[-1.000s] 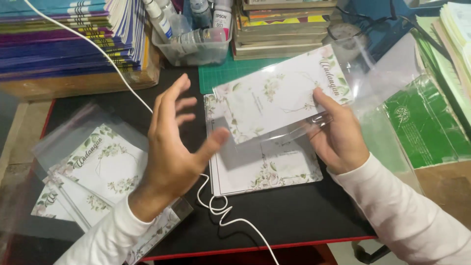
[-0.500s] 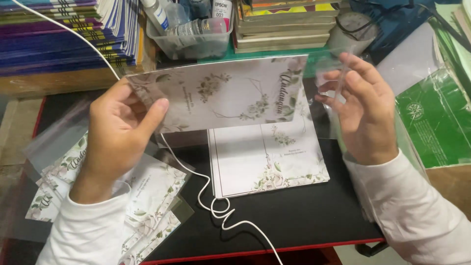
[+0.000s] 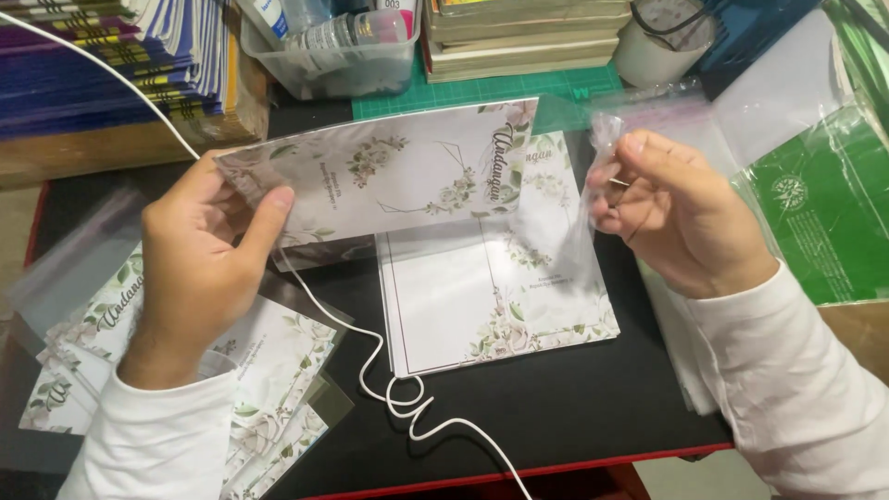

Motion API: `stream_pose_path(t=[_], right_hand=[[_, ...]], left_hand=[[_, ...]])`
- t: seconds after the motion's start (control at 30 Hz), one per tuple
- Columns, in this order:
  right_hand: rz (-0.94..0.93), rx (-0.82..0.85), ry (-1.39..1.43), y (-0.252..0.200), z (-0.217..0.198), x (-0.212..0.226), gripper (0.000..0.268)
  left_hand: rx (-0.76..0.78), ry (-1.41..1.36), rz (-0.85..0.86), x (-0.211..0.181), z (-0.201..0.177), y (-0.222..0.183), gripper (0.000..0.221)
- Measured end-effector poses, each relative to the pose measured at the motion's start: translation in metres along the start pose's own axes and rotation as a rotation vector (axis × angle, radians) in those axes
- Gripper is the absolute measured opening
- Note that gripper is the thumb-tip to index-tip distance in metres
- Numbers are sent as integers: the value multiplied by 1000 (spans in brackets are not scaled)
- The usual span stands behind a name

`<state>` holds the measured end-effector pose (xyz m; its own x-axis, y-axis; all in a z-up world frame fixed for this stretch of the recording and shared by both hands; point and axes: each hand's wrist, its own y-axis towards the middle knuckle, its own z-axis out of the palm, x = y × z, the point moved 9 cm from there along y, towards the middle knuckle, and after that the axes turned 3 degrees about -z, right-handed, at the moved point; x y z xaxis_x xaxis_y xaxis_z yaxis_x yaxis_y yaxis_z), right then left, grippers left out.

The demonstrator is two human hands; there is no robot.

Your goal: The person folds paper invitations and inserts them into clear plastic sleeves by hand, stacking the finished items on a desk.

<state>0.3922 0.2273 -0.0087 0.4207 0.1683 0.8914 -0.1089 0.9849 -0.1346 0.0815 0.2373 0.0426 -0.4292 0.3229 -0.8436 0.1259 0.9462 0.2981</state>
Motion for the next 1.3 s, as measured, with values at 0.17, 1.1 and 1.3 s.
stream_pose_path(t=[0.17, 1.1, 1.3], right_hand=[[87, -207, 81, -4, -5, 3, 13], [-37, -32, -767, -3, 12, 10, 19], [-70, -32, -589, -4, 16, 5, 19]], left_hand=[[-8, -39, 12, -2, -4, 1, 15], [94, -217, -81, 1, -2, -1, 18], [152, -210, -50, -9, 1, -1, 26]])
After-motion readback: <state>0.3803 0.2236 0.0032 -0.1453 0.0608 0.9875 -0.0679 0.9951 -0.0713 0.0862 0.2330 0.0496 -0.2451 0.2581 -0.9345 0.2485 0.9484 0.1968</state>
